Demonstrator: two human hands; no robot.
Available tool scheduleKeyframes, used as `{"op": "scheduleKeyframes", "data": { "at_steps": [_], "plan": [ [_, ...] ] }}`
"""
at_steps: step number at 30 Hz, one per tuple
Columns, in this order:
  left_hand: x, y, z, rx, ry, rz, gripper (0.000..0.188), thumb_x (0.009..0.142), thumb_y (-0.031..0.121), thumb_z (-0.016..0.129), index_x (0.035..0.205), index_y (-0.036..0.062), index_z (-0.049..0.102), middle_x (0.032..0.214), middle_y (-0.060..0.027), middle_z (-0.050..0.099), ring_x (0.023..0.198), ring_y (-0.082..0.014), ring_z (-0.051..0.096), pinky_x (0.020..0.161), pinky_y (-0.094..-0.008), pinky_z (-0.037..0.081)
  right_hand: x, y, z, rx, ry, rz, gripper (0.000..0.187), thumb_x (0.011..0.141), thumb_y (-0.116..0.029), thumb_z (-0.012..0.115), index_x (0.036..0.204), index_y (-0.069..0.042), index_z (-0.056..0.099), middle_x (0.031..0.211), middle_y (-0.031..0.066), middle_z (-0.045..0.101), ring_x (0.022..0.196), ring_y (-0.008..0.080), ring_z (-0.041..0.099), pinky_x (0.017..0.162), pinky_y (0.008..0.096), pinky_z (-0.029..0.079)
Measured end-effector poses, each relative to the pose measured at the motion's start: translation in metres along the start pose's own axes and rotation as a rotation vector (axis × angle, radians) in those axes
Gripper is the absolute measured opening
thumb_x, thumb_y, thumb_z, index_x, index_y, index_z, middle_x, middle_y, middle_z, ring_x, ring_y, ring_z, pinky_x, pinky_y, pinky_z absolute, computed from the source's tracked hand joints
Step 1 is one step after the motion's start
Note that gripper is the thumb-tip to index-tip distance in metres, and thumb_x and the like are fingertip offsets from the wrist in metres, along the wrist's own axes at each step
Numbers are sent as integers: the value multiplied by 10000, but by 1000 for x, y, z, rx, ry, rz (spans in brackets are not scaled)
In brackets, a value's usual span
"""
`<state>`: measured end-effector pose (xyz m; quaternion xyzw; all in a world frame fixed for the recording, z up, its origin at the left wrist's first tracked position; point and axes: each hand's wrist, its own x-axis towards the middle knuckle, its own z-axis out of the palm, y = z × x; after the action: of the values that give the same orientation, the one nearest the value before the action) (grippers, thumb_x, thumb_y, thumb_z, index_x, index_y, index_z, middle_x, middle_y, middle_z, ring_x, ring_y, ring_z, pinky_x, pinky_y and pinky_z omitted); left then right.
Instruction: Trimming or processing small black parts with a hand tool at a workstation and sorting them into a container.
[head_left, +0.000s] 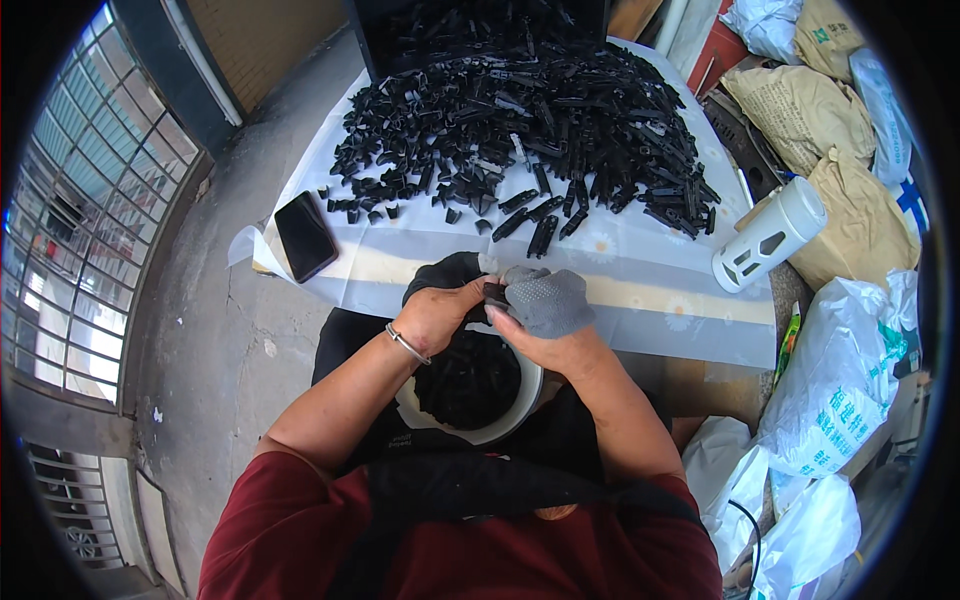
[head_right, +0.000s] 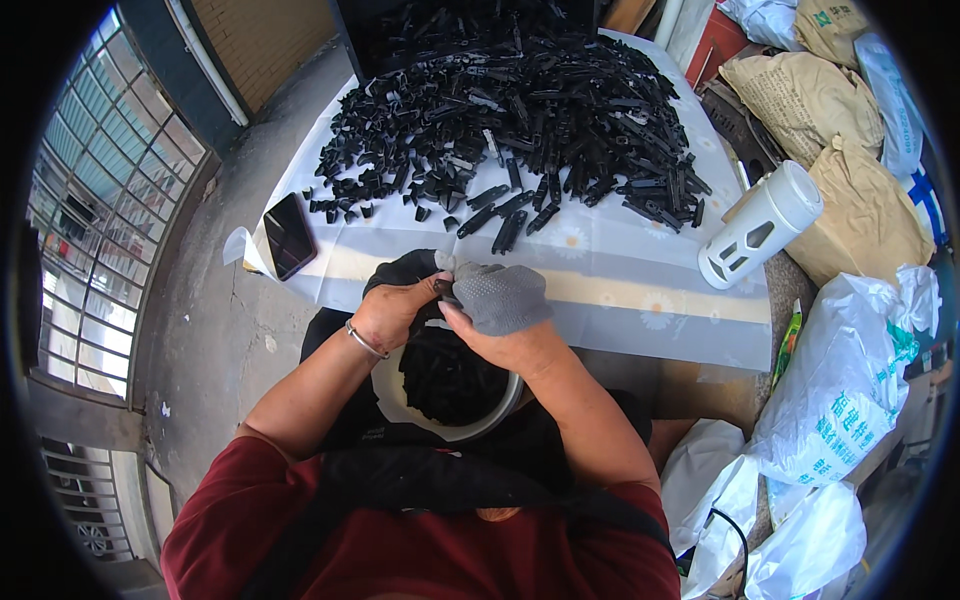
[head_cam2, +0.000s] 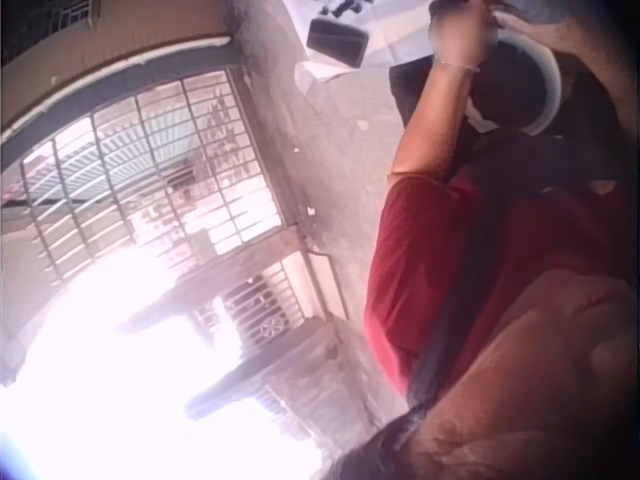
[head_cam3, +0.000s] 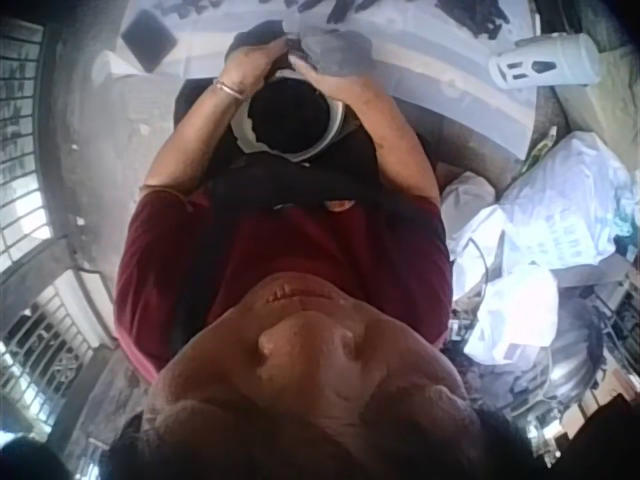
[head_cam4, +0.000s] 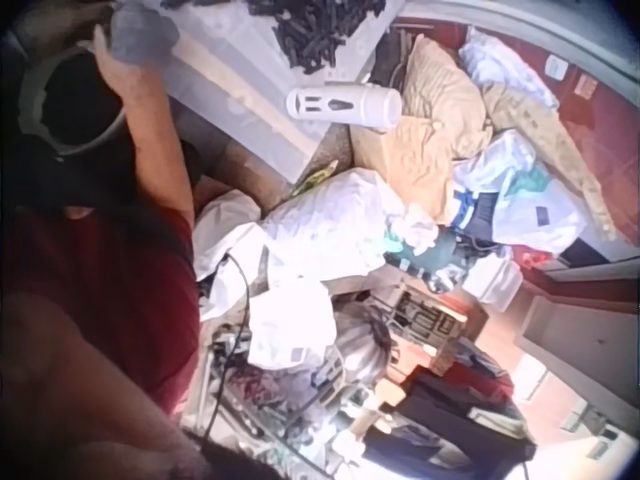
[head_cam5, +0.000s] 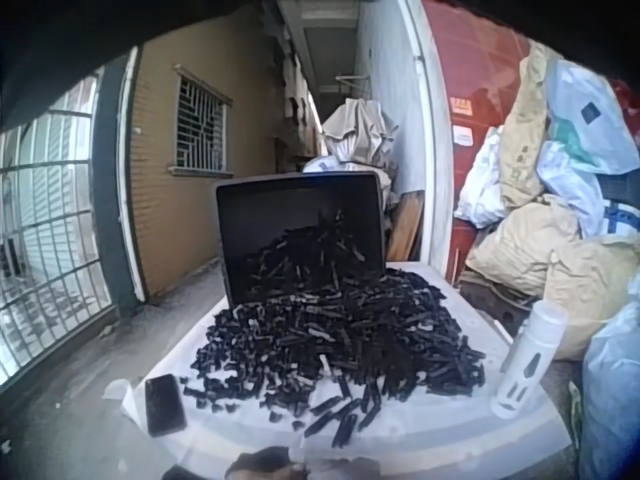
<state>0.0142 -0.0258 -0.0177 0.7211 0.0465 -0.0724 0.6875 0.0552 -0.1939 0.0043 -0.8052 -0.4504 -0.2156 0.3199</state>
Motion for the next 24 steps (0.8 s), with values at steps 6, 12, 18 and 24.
{"op": "scheduleKeyframes", "data": {
  "at_steps": [6,12,18,24],
  "plan": [
    [-2,-9,3,130,31,145,361,946,331,400,1097,66,592,995,-92,639,879,-154,591,797,-267,442,-3,-5,6,-148,67,-29,181,690,-195,674,813,-88,597,705,74,577,611,263,549,557,364,404],
    [-13,28,4,338,55,9,412,920,382,450,1001,6,598,820,-53,610,745,-112,533,690,-273,447,4,-7,-2,52,-32,77,163,740,-197,637,818,-63,586,716,97,573,634,277,549,586,383,416],
    [-10,27,-5,284,171,100,444,931,404,404,842,12,593,650,-19,536,609,-105,467,578,-274,414,-2,0,-12,48,-61,85,183,821,-219,572,846,-38,587,716,106,582,631,304,544,602,399,426],
    [-8,23,-3,314,214,160,441,935,386,394,778,16,575,605,-2,509,549,-87,448,514,-264,392,-2,-7,-8,-157,-86,34,176,809,-225,582,827,-51,601,686,91,582,616,299,541,585,394,425]
  ]
}}
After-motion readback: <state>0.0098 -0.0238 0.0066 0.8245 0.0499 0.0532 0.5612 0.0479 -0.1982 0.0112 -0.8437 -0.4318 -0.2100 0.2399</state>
